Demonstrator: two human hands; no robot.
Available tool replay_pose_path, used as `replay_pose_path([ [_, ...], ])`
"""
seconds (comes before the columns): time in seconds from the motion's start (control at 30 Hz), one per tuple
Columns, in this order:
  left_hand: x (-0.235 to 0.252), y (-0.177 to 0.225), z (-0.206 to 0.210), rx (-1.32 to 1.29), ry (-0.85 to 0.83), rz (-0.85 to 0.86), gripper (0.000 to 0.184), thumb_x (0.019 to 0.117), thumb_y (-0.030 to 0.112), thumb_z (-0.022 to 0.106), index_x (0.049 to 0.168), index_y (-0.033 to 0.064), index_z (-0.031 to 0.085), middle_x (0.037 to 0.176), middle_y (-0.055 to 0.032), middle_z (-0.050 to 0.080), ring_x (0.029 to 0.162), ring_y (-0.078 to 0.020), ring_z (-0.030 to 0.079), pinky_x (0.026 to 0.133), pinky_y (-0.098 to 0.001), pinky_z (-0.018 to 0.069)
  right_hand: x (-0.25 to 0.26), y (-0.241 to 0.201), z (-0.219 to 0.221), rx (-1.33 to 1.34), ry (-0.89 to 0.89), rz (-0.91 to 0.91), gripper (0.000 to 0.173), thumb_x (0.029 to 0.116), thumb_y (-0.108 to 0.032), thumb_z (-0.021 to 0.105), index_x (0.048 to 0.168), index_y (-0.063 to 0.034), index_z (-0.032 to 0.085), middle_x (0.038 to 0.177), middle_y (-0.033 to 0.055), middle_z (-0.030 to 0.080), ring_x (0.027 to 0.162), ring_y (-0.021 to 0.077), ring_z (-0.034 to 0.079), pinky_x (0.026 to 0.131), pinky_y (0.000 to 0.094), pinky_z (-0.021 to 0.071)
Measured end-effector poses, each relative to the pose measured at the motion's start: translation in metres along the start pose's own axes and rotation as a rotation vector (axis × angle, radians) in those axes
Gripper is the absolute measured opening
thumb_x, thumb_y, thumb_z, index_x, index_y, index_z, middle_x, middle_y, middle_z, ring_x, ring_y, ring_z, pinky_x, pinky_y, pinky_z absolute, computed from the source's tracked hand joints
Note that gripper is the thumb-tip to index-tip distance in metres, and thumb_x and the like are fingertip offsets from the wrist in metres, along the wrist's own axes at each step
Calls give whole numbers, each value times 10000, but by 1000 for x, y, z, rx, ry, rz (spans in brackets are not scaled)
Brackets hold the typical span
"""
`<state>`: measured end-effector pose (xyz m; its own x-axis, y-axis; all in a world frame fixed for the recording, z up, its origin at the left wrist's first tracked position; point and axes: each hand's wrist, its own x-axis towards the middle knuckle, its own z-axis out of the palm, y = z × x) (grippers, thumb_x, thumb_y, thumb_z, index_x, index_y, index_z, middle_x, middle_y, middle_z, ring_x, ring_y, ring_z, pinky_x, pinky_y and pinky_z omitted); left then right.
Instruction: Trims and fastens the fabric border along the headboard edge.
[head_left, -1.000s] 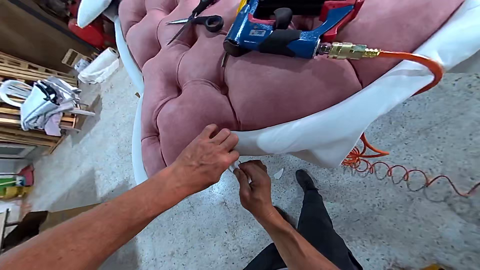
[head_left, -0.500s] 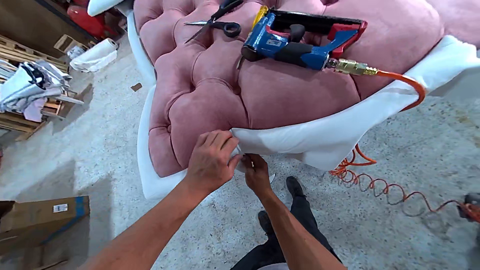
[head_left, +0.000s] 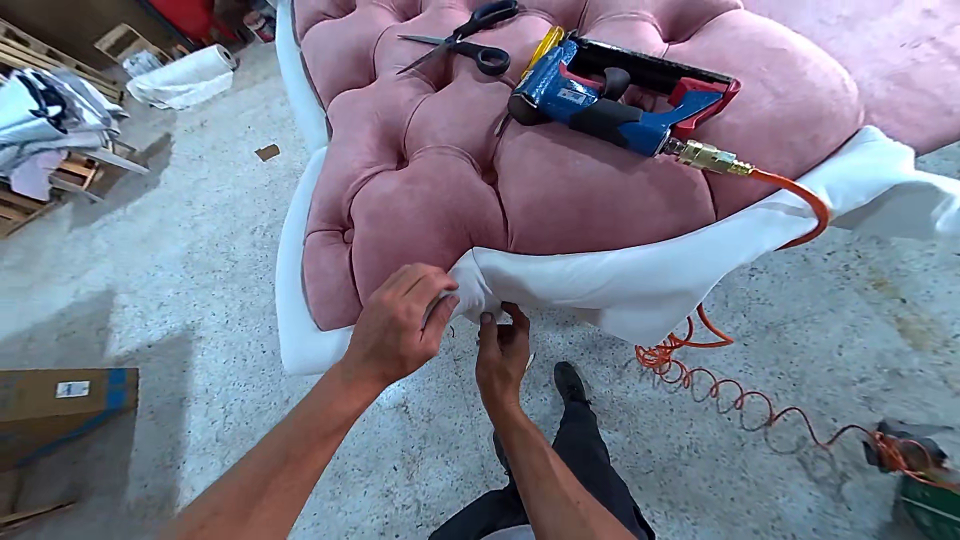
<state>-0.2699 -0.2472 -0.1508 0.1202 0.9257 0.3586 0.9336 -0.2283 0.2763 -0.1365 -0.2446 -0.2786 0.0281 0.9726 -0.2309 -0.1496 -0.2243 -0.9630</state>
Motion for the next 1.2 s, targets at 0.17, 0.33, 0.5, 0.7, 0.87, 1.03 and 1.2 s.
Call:
replay_pose_path([
  [0.17,-56,23,16,66,149,-89,239,1001,245,564,1003,99,754,1078,-67,726,1128,-219,664,981,-421,544,8,7,-11,40,-115,-101,325,946,-268,703,1186,-50,682,1041,45,719,894,104,697,811,306,598],
  [0.33,-97,56,59,-199,204,-439,257,994,292,567,993,116,754,1015,-17,730,1005,-133,683,876,-360,575,12,-2,-27,-51,-298,-175,166,965,-216,666,911,-83,750,834,-11,702,727,52,645,668,241,555],
  [0.5,-83,41,104,-1292,230,-1179,515,960,240,587,1428,51,485,1377,-113,590,1255,-244,579,1002,-476,516,39,3,-46,-255,-465,-168,291,1030,-300,542,966,-62,696,795,1,655,706,74,613,664,306,540],
  [0.7,-38,39,126,-1921,614,-1131,256,953,45,571,1182,125,653,1202,-81,674,1158,-253,628,1011,-492,510,55,-11,-50,-316,-513,-72,262,1031,-292,568,1005,-68,703,854,6,668,767,71,618,713,309,533],
  [0.87,-39,39,137,-1839,657,-1144,249,961,-7,547,1169,95,637,1163,-75,678,1087,-224,650,951,-458,542,6,-30,-55,-374,-136,-158,222,997,-165,591,1157,-46,692,1023,61,688,744,100,639,646,280,554],
  [1.03,-52,38,133,-1706,767,-1262,240,958,-34,598,1175,61,639,1155,-88,684,1087,-232,657,958,-443,547,-28,-48,-44,-202,-237,-283,310,989,-131,573,1267,3,600,933,51,656,662,68,629,609,228,575],
  [1.2,-52,36,129,-1067,730,-1188,456,712,-25,889,1107,21,665,1067,-69,707,1014,-169,659,886,-373,556,-31,-57,-31,-186,-245,-227,372,996,-148,554,1349,-31,551,1014,60,662,753,93,668,681,261,599],
])
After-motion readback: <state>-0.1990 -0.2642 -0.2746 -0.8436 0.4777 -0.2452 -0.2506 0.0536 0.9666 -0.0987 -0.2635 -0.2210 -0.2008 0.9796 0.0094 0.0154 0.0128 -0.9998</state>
